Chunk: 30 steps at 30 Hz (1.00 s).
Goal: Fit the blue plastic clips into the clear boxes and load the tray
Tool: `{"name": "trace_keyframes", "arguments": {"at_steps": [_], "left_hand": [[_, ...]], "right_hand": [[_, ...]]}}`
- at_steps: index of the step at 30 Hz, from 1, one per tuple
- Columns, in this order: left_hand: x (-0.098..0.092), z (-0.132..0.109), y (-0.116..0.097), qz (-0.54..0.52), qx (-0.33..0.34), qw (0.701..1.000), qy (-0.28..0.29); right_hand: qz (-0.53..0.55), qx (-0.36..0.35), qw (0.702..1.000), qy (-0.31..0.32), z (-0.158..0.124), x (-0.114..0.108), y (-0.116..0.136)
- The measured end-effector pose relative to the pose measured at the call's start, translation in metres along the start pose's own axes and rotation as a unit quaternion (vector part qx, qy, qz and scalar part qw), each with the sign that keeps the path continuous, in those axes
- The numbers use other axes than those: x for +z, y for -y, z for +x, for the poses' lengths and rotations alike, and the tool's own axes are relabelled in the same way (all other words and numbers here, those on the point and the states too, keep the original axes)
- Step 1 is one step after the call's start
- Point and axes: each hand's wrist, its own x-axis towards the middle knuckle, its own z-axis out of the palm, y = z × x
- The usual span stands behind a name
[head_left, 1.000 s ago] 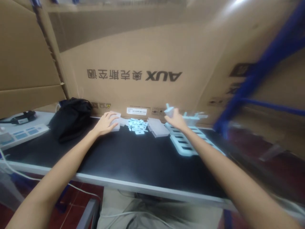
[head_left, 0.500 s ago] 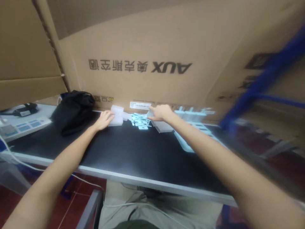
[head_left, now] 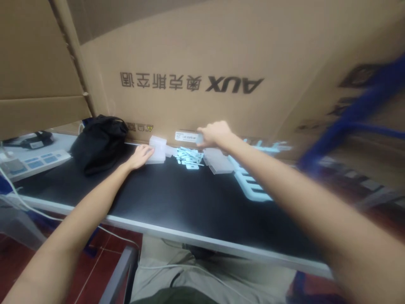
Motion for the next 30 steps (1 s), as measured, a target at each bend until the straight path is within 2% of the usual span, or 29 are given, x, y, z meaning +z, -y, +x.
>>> {"name": "trace_keyframes", "arguments": {"at_steps": [3, 6, 9, 11, 14, 19, 24, 30], "left_hand": [[0.000, 0.001, 0.001, 0.002, 0.003, 1.000, -0.002], [-0.001, 0.001, 0.002, -0.003, 0.004, 1.000, -0.011], [-0.001, 0.000, 0.000, -0.009, 0.000, 1.000, -0.019], [0.000, 0.000, 0.000, -0.005, 0.004, 1.000, -0.024], [0.001, 0.000, 0.000, 0.013, 0.007, 0.999, -0.046], [0.001, 0.001, 0.002, 0.004, -0.040, 0.994, -0.099], [-0.002, 0.002, -0.001, -0.050, -0.041, 0.993, -0.095], [-0.002, 0.005, -0.002, -0.096, -0.053, 0.991, -0.083]], "right_hand": [[0.020, -0.013, 0.999, -0.036, 0.012, -0.013, -0.003], [0.030, -0.018, 0.999, -0.023, 0.009, -0.011, 0.008], [0.029, -0.007, 0.999, 0.035, -0.001, 0.006, 0.024], [0.057, 0.003, 0.997, 0.051, -0.004, 0.019, 0.032], [0.113, -0.007, 0.993, 0.042, 0.001, 0.035, 0.037], [0.172, -0.081, 0.982, 0.020, 0.022, 0.050, 0.056], [0.223, -0.143, 0.964, 0.018, 0.043, 0.067, 0.089], [0.270, -0.135, 0.953, 0.039, 0.059, 0.080, 0.104]]}}
